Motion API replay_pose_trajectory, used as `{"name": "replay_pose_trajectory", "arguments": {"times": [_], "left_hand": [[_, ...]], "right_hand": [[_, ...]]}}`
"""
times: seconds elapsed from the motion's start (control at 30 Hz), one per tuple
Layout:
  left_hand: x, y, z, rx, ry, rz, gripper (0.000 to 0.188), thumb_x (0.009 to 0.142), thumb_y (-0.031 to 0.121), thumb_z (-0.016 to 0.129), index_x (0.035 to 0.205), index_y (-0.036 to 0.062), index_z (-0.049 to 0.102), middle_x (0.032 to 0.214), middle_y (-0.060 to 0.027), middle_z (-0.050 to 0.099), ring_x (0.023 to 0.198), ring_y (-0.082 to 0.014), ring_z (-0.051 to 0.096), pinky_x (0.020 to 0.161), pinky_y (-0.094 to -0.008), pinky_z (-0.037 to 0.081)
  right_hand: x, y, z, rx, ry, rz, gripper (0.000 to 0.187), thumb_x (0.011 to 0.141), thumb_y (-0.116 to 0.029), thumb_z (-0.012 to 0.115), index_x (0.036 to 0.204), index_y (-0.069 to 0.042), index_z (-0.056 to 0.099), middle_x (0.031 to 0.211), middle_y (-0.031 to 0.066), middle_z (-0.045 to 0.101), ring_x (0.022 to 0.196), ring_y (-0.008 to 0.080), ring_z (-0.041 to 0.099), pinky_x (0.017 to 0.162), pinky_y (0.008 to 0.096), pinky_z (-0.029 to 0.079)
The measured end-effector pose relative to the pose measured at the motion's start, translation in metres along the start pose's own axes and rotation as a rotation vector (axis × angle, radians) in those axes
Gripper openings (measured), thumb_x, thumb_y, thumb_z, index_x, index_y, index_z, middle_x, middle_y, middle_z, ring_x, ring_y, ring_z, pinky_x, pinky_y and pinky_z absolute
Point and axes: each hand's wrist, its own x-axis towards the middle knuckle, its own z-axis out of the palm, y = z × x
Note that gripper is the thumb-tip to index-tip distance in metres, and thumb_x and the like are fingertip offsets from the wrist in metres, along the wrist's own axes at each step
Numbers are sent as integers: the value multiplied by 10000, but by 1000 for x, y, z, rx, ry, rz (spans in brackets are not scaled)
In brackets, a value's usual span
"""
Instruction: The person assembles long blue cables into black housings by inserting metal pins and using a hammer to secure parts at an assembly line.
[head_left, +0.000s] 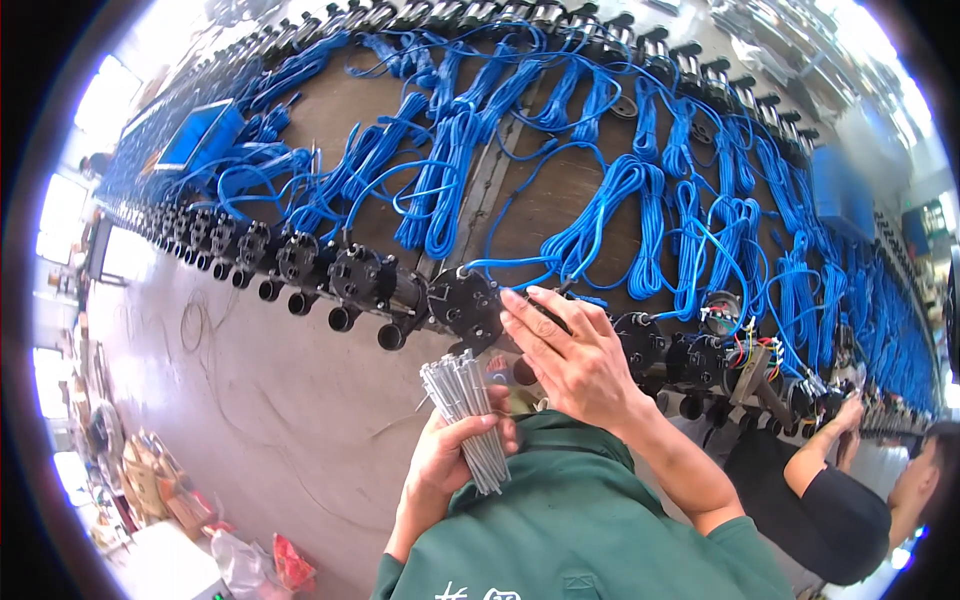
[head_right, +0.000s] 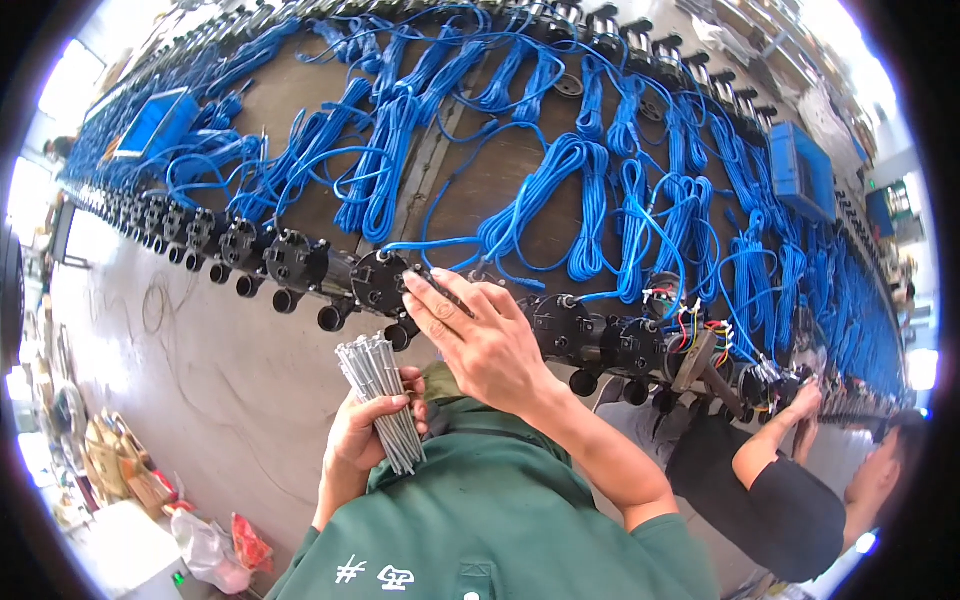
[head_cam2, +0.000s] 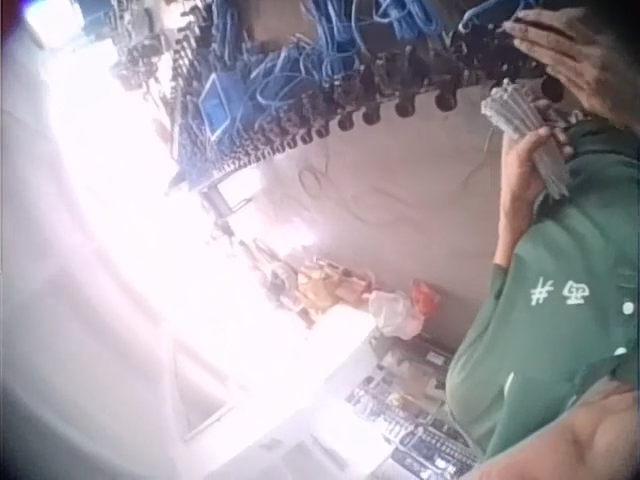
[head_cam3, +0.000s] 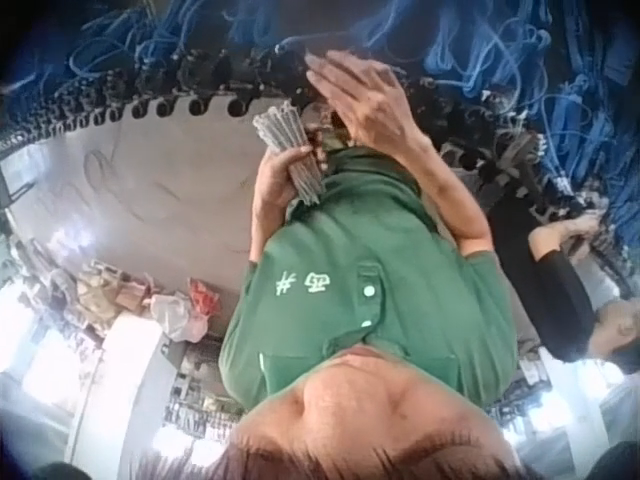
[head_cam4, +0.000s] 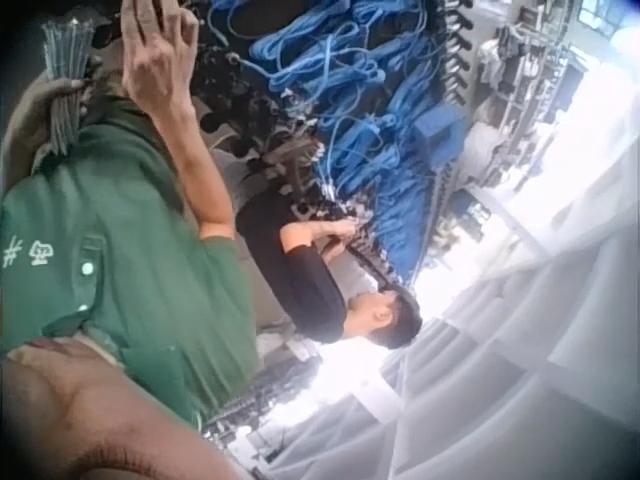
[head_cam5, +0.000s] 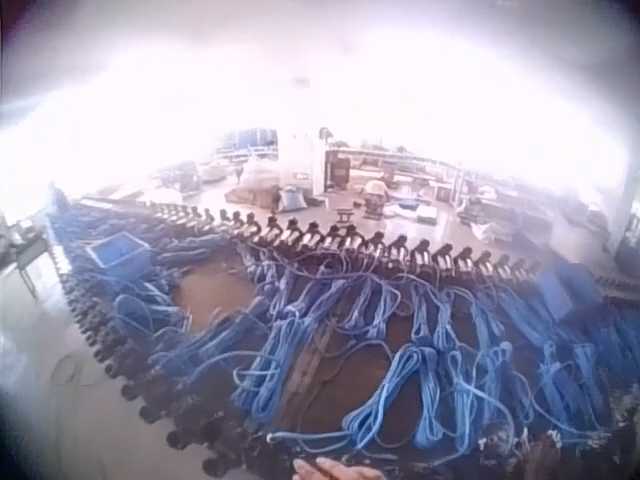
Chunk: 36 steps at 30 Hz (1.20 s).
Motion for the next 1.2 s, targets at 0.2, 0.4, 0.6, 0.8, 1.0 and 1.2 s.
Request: {"name": "replay_pose_trajectory", "arguments": {"times": [0.2, 0.4, 0.6, 0.8, 1.0, 1.2], "left_hand": [[-10, 0, 8, -28, -40, 56, 493, 947, -26, 598, 1415, -45, 444, 1179, -265, 681, 982, -391, 729, 890, -550, 621], [-12, -5, 15, 95, -51, 13, 448, 973, 18, 623, 1392, -66, 485, 1143, -292, 694, 982, -408, 743, 900, -533, 639], [-5, -11, 27, 69, -33, 94, 361, 1018, 73, 617, 1335, -85, 545, 1090, -236, 713, 972, -380, 752, 902, -533, 644], [1, -18, 11, 69, -9, 139, 338, 1030, 58, 594, 1333, -84, 550, 1109, -250, 708, 979, -397, 749, 889, -527, 645], [3, -2, -3, -28, 67, 110, 200, 1018, 85, 633, 1138, -75, 618, 1102, -266, 722, 971, -388, 756, 873, -490, 647], [21, 0, -6, 209, -25, 133, 243, 956, 94, 738, 1128, -51, 643, 911, -130, 729, 667, -140, 652, 569, -264, 518]], "right_hand": [[-3, -3, -2, -21, 18, 34, 305, 829, -172, 770, 1115, -66, 751, 1127, 44, 724, 1101, 233, 629, 938, 385, 470], [-4, -27, 0, 857, -219, 562, 430, 800, -299, 907, 1079, -26, 725, 866, 65, 685, 694, 107, 597, 605, 307, 502], [-3, -16, 4, 1177, -439, 689, 260, 899, -198, 832, 1076, -16, 776, 879, 29, 768, 799, 36, 619, 701, 274, 536], [0, -5, 4, 1198, -455, 777, 208, 921, -167, 812, 1043, -1, 778, 869, 15, 763, 802, 44, 637, 710, 258, 540], [23, 20, -12, 1120, -360, 881, 145, 925, -169, 811, 952, -30, 777, 802, 8, 739, 715, 60, 663, 651, 238, 545], [27, 14, 7, 1214, -414, 887, 187, 930, -208, 815, 931, -29, 764, 766, -5, 723, 682, 48, 647, 607, 222, 526]]}}
